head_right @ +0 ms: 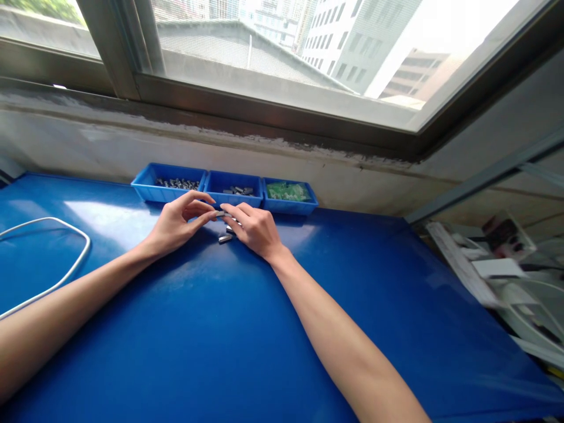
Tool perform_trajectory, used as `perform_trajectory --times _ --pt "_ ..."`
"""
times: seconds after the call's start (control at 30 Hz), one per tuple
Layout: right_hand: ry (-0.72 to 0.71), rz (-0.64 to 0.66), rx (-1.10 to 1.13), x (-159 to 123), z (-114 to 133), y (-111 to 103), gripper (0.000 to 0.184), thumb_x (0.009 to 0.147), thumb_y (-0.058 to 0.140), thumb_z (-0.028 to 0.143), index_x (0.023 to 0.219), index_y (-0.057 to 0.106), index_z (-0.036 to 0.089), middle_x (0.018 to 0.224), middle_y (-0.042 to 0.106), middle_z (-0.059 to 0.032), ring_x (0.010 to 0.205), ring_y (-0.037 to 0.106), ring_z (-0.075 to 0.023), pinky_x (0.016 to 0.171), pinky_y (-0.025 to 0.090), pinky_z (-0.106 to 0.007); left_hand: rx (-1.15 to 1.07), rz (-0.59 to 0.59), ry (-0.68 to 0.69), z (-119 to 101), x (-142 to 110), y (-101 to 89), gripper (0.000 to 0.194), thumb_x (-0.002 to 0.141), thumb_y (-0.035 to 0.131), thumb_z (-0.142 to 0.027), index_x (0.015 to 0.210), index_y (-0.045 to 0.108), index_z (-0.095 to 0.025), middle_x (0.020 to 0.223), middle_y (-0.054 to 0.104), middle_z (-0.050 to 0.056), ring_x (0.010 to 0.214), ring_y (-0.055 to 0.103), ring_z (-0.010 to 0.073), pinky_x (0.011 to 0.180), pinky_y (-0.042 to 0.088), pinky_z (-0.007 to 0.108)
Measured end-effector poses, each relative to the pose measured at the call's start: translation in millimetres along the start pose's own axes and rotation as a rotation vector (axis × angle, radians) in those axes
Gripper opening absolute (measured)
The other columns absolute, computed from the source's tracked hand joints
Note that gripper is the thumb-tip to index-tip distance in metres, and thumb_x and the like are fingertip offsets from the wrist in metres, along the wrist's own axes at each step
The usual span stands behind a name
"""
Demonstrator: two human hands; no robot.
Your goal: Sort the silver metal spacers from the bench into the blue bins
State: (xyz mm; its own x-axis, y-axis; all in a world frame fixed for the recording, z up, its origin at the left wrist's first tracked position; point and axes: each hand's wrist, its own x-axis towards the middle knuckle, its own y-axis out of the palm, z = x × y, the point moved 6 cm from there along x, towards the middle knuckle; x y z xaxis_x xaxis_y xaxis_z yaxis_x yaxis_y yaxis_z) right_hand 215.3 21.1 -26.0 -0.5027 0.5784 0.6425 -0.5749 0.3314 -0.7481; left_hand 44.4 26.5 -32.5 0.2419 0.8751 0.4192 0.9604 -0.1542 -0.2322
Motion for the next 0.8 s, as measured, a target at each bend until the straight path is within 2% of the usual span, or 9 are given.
perform_trajectory --times 0.13,0.23,0.3,0.37,0.47,0.53,0.6,0.7,0.8 --pt "-0.030 0.008 0.026 0 1 1 0.028 0.103 0.052 0.034 0.118 0.071 0.019 0.100 0.076 -0.0062 0.084 0.071 -0.0152 0.075 0.052 -0.025 0.034 0.002 0.003 2 0 0.9 0.036 0.091 0.068 -0.047 0.114 0.061 -0.020 0.094 0.077 0.006 0.088 0.075 0.0205 0.085 0.059 0.032" --pt "0.029 -0.059 0.043 0 -4 -2 0.027 0.102 0.054 0.034 0.116 0.072 0.020 0.099 0.076 -0.0060 0.079 0.070 -0.0151 0.074 0.052 -0.025 0.107 -0.028 0.017 2 1 -0.6 0.031 0.094 0.063 -0.046 0.112 0.062 -0.020 0.094 0.076 0.005 0.088 0.074 0.0196 0.084 0.058 0.031" --pt "0.146 -0.160 0.040 -1 -13 -7 0.027 0.102 0.054 0.036 0.114 0.072 0.021 0.097 0.076 -0.0055 0.072 0.067 -0.0147 0.073 0.052 -0.027 0.193 -0.035 0.050 0 1 -0.9 0.027 0.095 0.062 -0.044 0.108 0.062 -0.020 0.090 0.073 0.004 0.083 0.071 0.0175 0.079 0.056 0.029" --pt "0.295 -0.277 0.029 -3 -24 -14 0.029 0.101 0.055 0.041 0.112 0.073 0.021 0.092 0.076 -0.0048 0.065 0.063 -0.0148 0.071 0.052 -0.028 0.308 0.015 0.126 -5 -1 2.7 0.025 0.093 0.065 -0.042 0.104 0.064 -0.019 0.088 0.070 0.003 0.078 0.067 0.0157 0.074 0.054 0.027" --pt "0.491 -0.403 0.026 -8 -40 -20 0.034 0.099 0.055 0.047 0.109 0.073 0.020 0.085 0.075 -0.0046 0.060 0.062 -0.0158 0.067 0.052 -0.030 0.470 0.205 0.267 -10 -6 16.2 0.025 0.089 0.071 -0.042 0.100 0.068 -0.019 0.095 0.068 0.005 0.084 0.064 0.0173 0.077 0.052 0.028" --pt "0.572 -0.416 0.037 -10 -47 -20 0.037 0.098 0.055 0.050 0.107 0.074 0.020 0.083 0.075 -0.0049 0.060 0.064 -0.0169 0.066 0.052 -0.030 0.535 0.322 0.325 -9 -10 24.4 0.025 0.090 0.070 -0.042 0.099 0.070 -0.019 0.101 0.067 0.007 0.092 0.064 0.0196 0.083 0.052 0.030" --pt "0.615 -0.386 0.053 -10 -51 -18 0.038 0.097 0.055 0.051 0.107 0.075 0.020 0.079 0.075 -0.0043 0.061 0.065 -0.0178 0.066 0.051 -0.030 0.560 0.371 0.348 -6 -12 28.4 0.022 0.093 0.067 -0.041 0.099 0.070 -0.019 0.102 0.067 0.007 0.095 0.063 0.0206 0.086 0.052 0.032" --pt "0.634 -0.358 0.083 -10 -53 -16 0.037 0.096 0.056 0.050 0.108 0.076 0.021 0.076 0.075 -0.0033 0.060 0.066 -0.0180 0.066 0.051 -0.030 0.544 0.381 0.348 -3 -12 29.4 0.020 0.098 0.060 -0.036 0.098 0.071 -0.019 0.100 0.068 0.007 0.096 0.062 0.0203 0.087 0.052 0.032" --pt "0.631 -0.364 0.089 -10 -51 -16 0.038 0.097 0.055 0.050 0.107 0.075 0.020 0.077 0.075 -0.0042 0.060 0.066 -0.0180 0.064 0.051 -0.030 0.515 0.344 0.317 -1 -9 26.0 0.018 0.098 0.061 -0.034 0.099 0.070 -0.019 0.098 0.069 0.006 0.092 0.064 0.0188 0.084 0.052 0.030"
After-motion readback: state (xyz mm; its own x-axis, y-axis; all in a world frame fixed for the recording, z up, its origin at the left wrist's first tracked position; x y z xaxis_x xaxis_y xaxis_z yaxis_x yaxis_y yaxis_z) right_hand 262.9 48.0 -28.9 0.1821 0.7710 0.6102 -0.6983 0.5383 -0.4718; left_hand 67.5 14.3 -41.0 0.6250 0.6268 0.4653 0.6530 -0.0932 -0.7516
